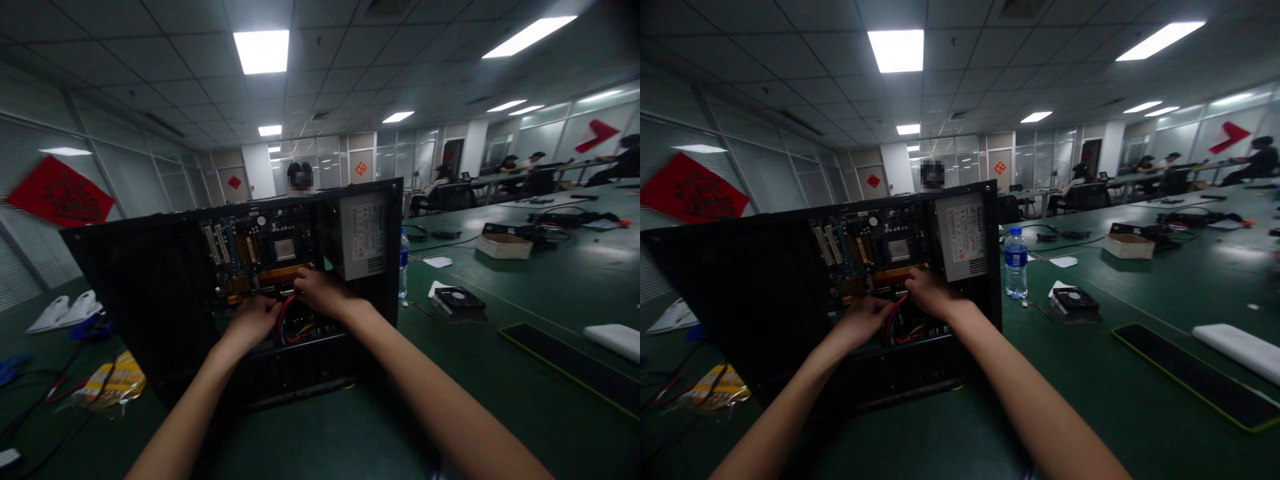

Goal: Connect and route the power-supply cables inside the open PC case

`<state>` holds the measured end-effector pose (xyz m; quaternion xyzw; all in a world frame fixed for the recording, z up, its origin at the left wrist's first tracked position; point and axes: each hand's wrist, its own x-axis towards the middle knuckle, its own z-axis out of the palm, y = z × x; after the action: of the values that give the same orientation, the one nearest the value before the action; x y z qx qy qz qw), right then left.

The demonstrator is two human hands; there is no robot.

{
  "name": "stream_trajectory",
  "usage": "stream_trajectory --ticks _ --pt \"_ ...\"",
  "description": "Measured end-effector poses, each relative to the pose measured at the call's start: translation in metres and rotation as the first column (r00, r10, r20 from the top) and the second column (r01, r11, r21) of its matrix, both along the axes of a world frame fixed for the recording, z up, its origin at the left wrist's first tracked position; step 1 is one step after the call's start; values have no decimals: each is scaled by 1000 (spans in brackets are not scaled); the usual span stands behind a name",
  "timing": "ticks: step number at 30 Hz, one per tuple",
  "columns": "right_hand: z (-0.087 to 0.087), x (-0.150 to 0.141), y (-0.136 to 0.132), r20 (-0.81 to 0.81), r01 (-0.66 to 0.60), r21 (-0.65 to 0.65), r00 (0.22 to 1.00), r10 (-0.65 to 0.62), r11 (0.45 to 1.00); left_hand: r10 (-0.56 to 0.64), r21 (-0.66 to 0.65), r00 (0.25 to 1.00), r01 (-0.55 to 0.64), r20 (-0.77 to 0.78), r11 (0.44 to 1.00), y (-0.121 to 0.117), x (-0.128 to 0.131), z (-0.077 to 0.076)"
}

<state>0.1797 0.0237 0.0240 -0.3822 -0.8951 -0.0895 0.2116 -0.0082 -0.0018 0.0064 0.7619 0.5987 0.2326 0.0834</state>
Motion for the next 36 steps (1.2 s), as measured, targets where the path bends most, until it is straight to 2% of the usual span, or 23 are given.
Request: stream_trajectory --ticks 9,17,23,27,36 --pt "-7 0 4 18 -3 20 1000 2 1000 8 25 1000 -7 -31 1000 -1 4 0" --pt "-9 -1 5 12 -4 32 1000 4 999 11 -20 999 -11 -41 1000 0 4 -1" --pt "-8 -3 4 10 17 5 1000 -17 1000 -32 -23 999 33 11 999 4 2 -5" --pt "-6 -4 0 2 24 -24 1000 -24 999 -28 -26 1000 28 -9 999 6 1 -7" --pt "-10 -4 3 -2 20 0 1000 -20 1000 35 -50 998 -38 -48 998 -4 8 2"
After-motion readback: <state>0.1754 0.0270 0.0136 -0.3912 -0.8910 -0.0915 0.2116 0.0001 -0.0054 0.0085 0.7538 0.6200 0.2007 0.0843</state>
